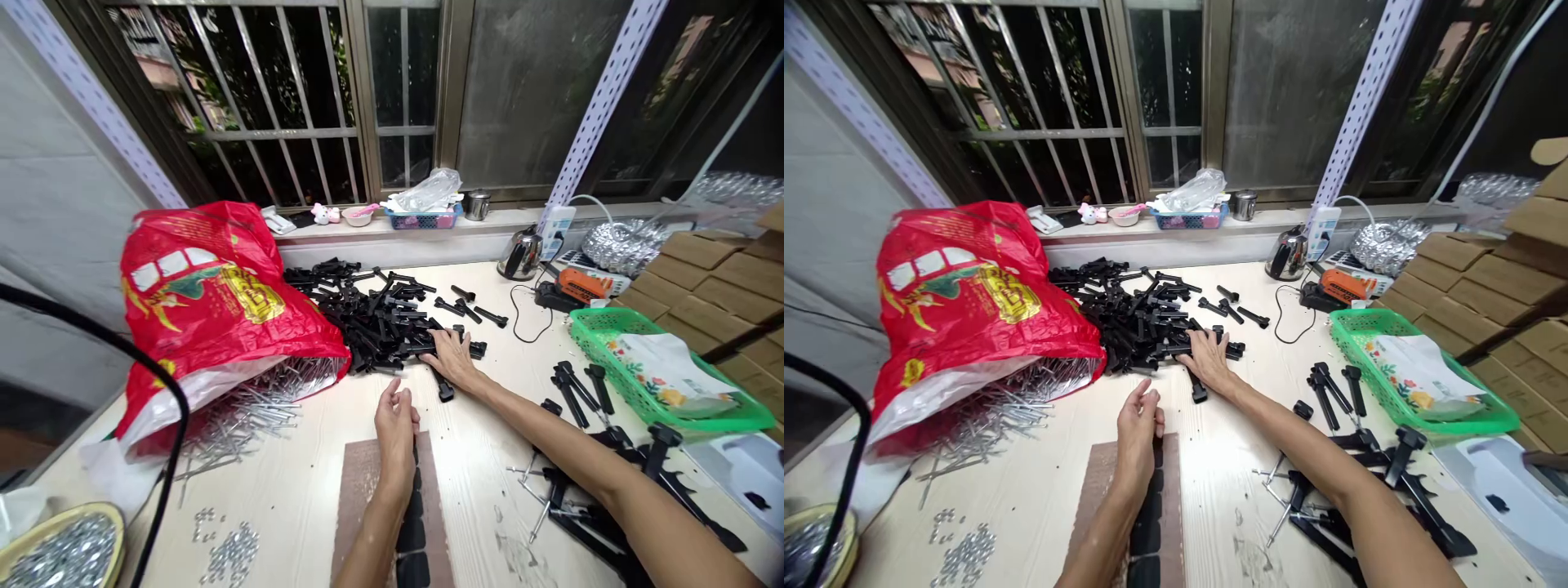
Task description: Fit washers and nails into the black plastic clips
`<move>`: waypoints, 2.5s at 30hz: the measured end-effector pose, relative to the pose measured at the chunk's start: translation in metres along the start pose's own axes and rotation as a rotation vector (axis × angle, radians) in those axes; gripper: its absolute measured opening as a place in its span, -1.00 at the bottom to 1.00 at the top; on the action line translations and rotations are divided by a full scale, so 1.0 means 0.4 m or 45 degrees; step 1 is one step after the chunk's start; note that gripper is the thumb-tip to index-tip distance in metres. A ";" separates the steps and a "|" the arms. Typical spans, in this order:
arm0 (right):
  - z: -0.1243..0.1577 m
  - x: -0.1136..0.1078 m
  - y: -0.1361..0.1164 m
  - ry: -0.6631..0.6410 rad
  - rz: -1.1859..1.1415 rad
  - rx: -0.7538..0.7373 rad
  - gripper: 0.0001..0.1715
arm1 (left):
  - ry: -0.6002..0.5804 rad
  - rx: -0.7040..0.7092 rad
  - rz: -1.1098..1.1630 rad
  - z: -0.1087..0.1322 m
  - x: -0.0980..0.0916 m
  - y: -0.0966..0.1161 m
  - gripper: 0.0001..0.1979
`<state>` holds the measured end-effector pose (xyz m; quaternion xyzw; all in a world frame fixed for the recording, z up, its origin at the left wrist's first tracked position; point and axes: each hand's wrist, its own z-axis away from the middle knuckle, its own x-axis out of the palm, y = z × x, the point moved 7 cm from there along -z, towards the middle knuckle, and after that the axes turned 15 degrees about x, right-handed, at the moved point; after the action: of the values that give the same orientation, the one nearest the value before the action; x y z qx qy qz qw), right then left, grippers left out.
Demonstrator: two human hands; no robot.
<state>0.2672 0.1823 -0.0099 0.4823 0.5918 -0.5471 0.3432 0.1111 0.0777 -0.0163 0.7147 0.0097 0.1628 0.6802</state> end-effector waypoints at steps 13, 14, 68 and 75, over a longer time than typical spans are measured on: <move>0.268 -0.114 -0.157 -0.168 0.014 -0.252 -0.69 | -0.310 0.026 0.100 0.034 0.028 0.050 -0.55; 0.287 -0.106 -0.160 -0.263 -0.014 -0.284 -0.67 | -0.269 0.042 0.105 0.032 0.019 0.048 -0.56; 0.158 -0.180 -0.063 -0.447 -0.863 -0.225 -0.71 | -0.287 -0.355 0.503 -0.032 0.102 0.014 -0.56; -0.115 -0.130 0.122 -0.147 -0.336 0.568 -0.59 | -0.307 -0.267 0.250 -0.045 0.048 0.031 -0.63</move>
<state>0.3347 0.2142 0.0307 0.4327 0.4938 -0.7307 0.1871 0.1222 0.0987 0.0006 0.6516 -0.1585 0.1416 0.7282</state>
